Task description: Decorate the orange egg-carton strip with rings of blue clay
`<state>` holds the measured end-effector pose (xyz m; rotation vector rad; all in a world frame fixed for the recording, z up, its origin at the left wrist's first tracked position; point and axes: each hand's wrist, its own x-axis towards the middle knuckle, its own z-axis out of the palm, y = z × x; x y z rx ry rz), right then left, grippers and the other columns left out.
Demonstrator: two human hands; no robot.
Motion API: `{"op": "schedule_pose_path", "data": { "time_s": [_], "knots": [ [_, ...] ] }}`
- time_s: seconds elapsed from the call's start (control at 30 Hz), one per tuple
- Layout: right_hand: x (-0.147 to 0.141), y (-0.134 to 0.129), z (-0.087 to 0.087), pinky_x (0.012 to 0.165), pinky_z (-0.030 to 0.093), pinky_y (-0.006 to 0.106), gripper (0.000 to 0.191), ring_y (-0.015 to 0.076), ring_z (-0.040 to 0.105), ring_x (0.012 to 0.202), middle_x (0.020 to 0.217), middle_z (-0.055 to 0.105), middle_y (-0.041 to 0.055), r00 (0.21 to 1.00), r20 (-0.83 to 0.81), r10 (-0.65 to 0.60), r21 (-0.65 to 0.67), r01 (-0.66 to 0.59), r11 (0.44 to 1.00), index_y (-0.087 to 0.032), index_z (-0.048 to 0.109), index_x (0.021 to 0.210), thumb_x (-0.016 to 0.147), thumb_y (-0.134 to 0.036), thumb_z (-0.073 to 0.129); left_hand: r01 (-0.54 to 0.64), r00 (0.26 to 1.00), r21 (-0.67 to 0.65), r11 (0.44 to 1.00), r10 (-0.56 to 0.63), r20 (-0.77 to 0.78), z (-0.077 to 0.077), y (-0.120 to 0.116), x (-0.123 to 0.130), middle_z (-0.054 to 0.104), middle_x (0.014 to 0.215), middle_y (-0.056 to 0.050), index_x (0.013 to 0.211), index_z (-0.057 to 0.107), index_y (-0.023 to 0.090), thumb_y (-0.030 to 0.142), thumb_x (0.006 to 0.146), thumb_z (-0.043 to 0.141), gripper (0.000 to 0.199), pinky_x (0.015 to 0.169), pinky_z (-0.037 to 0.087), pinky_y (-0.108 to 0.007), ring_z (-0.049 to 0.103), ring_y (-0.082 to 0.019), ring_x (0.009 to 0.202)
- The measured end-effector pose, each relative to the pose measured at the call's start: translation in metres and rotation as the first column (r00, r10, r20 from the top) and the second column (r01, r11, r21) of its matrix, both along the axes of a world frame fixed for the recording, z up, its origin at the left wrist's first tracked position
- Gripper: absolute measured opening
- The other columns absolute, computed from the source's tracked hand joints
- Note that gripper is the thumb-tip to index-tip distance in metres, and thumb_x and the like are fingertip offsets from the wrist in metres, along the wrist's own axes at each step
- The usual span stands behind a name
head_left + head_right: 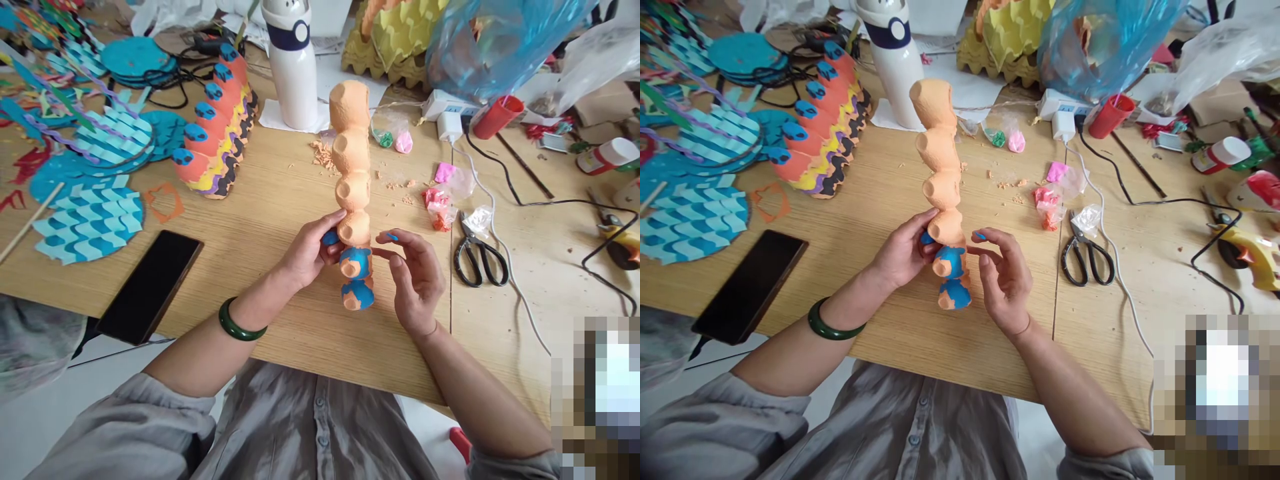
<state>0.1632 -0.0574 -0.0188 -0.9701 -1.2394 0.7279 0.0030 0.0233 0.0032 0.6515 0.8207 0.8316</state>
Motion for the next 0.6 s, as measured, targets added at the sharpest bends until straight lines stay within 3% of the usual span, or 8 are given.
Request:
{"op": "schedule_pose_path", "data": {
  "time_s": [0.17,0.33,0.6],
  "knots": [
    [0.004,-0.002,0.002,0.098,0.067,0.048,0.038,0.0274,0.060,0.136,0.145,0.059,0.0063,0.978,0.208,-0.003,0.016,0.000,1.000,-0.037,0.064,0.140,0.104,-0.029,0.056,0.050,0.998,0.041,0.998,-0.049,-0.038,-0.001,-0.004,0.001,0.040,0.048,0.005,0.057,0.044,0.019,0.052,0.080,0.077,0.052,0.042,0.028,-0.021,0.038,-0.006,0.042],
    [0.010,-0.002,0.002,0.108,0.061,0.055,0.041,0.0291,0.055,0.143,0.150,0.057,0.0000,0.911,0.401,-0.097,0.081,0.070,0.994,-0.048,0.061,0.142,0.104,-0.033,0.054,0.090,0.992,0.098,0.991,-0.081,-0.097,-0.002,-0.009,0.002,0.039,0.049,0.005,0.057,0.046,0.019,0.054,0.082,0.074,0.051,0.043,0.027,-0.022,0.037,-0.006,0.044],
    [0.009,-0.001,0.005,0.115,0.054,0.059,0.045,0.0301,0.056,0.141,0.147,0.060,0.0051,0.893,0.437,-0.109,0.142,0.051,0.989,-0.039,0.062,0.144,0.101,-0.025,0.056,0.095,0.994,0.162,0.982,-0.083,-0.076,-0.001,-0.012,0.002,0.039,0.052,0.005,0.061,0.050,0.019,0.051,0.086,0.072,0.046,0.044,0.028,-0.022,0.037,-0.006,0.046]
  ]
}}
